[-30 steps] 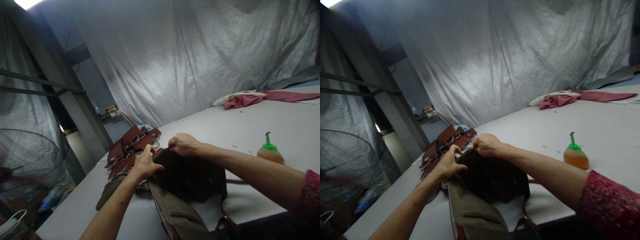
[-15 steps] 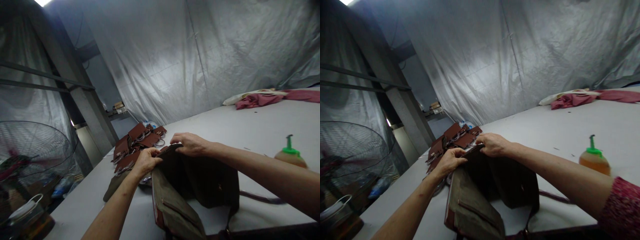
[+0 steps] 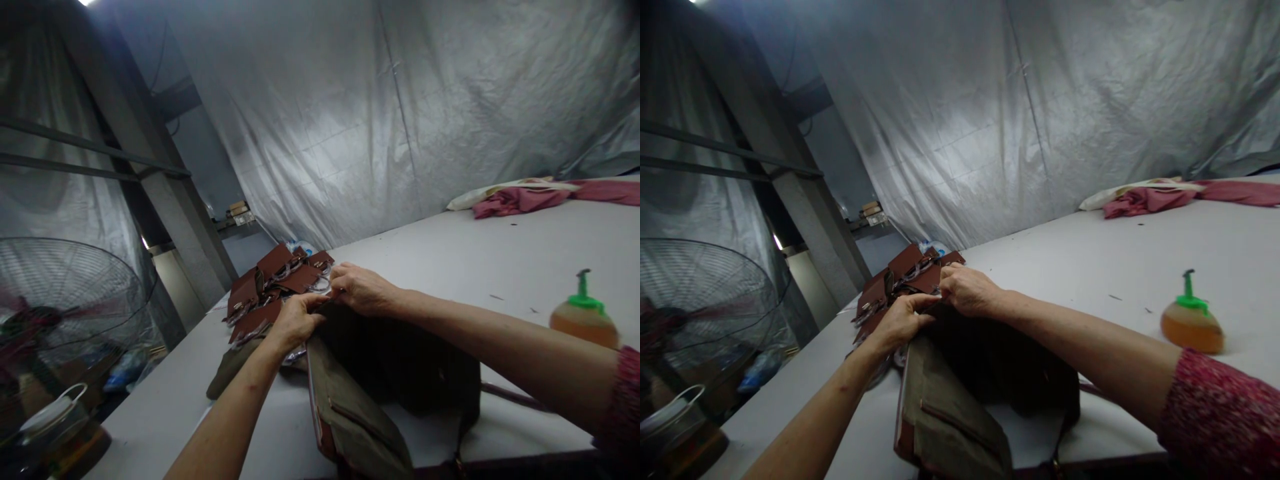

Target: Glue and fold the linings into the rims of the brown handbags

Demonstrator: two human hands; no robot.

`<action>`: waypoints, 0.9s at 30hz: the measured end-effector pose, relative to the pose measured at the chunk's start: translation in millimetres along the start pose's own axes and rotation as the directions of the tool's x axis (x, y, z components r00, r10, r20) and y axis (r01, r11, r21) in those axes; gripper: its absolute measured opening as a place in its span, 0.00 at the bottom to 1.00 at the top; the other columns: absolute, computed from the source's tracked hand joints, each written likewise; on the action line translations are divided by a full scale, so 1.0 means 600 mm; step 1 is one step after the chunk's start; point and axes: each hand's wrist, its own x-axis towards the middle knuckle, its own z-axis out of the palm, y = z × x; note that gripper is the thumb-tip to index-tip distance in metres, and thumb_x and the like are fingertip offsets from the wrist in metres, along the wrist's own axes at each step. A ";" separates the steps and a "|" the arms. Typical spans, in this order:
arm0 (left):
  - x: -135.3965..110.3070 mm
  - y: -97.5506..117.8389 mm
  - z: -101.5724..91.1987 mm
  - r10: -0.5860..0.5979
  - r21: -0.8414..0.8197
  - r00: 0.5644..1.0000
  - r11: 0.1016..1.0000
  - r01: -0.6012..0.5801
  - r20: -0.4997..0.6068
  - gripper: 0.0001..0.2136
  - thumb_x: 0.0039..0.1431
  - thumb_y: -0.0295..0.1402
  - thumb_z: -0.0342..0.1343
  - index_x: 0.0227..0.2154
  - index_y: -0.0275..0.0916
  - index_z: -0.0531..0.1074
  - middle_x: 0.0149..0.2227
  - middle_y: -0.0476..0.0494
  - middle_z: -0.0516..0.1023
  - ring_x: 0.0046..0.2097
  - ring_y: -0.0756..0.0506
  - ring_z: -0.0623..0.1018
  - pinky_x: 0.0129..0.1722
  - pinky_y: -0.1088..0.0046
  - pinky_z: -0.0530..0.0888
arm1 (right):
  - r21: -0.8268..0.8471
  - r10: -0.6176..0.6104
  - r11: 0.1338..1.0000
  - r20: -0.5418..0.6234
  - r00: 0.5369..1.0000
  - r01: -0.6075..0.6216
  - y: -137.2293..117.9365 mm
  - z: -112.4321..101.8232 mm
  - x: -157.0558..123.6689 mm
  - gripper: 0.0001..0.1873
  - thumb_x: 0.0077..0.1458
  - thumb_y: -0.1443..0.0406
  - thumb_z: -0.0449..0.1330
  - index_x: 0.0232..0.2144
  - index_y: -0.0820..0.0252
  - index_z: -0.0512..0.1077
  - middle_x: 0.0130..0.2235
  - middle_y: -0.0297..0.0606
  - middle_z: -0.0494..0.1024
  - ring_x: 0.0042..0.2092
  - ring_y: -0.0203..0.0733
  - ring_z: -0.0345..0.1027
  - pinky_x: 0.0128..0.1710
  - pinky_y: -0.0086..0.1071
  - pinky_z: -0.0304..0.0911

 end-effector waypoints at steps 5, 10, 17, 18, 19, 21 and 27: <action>0.000 0.001 0.000 -0.001 -0.001 1.000 1.000 0.001 0.015 0.20 0.38 0.18 0.55 0.37 0.37 0.80 0.34 0.49 0.82 0.38 0.46 0.78 0.43 0.72 0.73 | -0.015 0.056 0.998 0.005 0.998 -0.056 -0.004 -0.003 0.002 0.08 0.49 0.73 0.57 0.27 0.61 0.77 0.32 0.38 0.75 0.34 0.37 0.65 0.31 0.28 0.53; -0.002 0.007 0.001 -0.050 -0.021 0.999 0.999 0.050 0.013 0.18 0.37 0.18 0.55 0.34 0.35 0.80 0.31 0.50 0.80 0.34 0.47 0.77 0.38 0.74 0.72 | -0.003 0.072 0.997 0.025 0.997 -0.072 -0.006 -0.003 -0.001 0.09 0.48 0.74 0.57 0.25 0.61 0.76 0.32 0.36 0.75 0.31 0.35 0.65 0.28 0.27 0.52; 0.003 0.007 0.002 -0.049 0.005 0.997 0.999 0.049 0.055 0.19 0.38 0.18 0.53 0.35 0.34 0.79 0.29 0.49 0.79 0.30 0.50 0.75 0.32 0.77 0.69 | -0.059 0.072 0.996 0.013 0.997 -0.071 -0.005 0.000 -0.003 0.10 0.50 0.74 0.55 0.25 0.62 0.75 0.33 0.39 0.76 0.31 0.36 0.67 0.29 0.27 0.55; 0.005 0.007 0.001 -0.035 0.026 0.998 0.999 0.034 0.053 0.17 0.39 0.20 0.54 0.34 0.33 0.79 0.30 0.48 0.79 0.31 0.49 0.75 0.33 0.77 0.69 | -0.066 0.077 0.995 0.011 0.997 -0.076 -0.006 0.000 -0.003 0.10 0.50 0.74 0.55 0.26 0.63 0.75 0.33 0.39 0.76 0.31 0.37 0.67 0.29 0.27 0.55; 0.007 0.007 0.001 -0.020 0.055 0.999 0.998 0.017 0.047 0.15 0.40 0.22 0.56 0.34 0.34 0.79 0.30 0.48 0.79 0.31 0.49 0.75 0.33 0.77 0.69 | -0.070 0.081 0.994 0.017 0.997 -0.079 -0.008 0.001 -0.002 0.09 0.50 0.73 0.55 0.26 0.63 0.76 0.32 0.39 0.77 0.31 0.37 0.68 0.29 0.27 0.55; 0.012 0.008 0.001 0.005 0.144 1.000 0.990 -0.007 0.012 0.10 0.43 0.30 0.60 0.31 0.34 0.78 0.29 0.48 0.78 0.32 0.48 0.74 0.33 0.76 0.69 | -0.067 0.088 0.994 0.032 0.996 -0.086 -0.012 0.001 -0.001 0.08 0.50 0.72 0.56 0.26 0.63 0.76 0.32 0.41 0.77 0.32 0.38 0.68 0.30 0.28 0.55; 0.018 0.017 0.005 0.047 0.348 0.996 0.937 -0.020 -0.070 0.08 0.47 0.37 0.59 0.24 0.37 0.77 0.22 0.50 0.74 0.29 0.49 0.72 0.27 0.77 0.63 | 0.256 0.279 0.930 -0.032 0.960 -0.262 0.003 -0.024 -0.005 0.08 0.46 0.72 0.59 0.32 0.61 0.73 0.33 0.36 0.78 0.35 0.39 0.70 0.34 0.26 0.60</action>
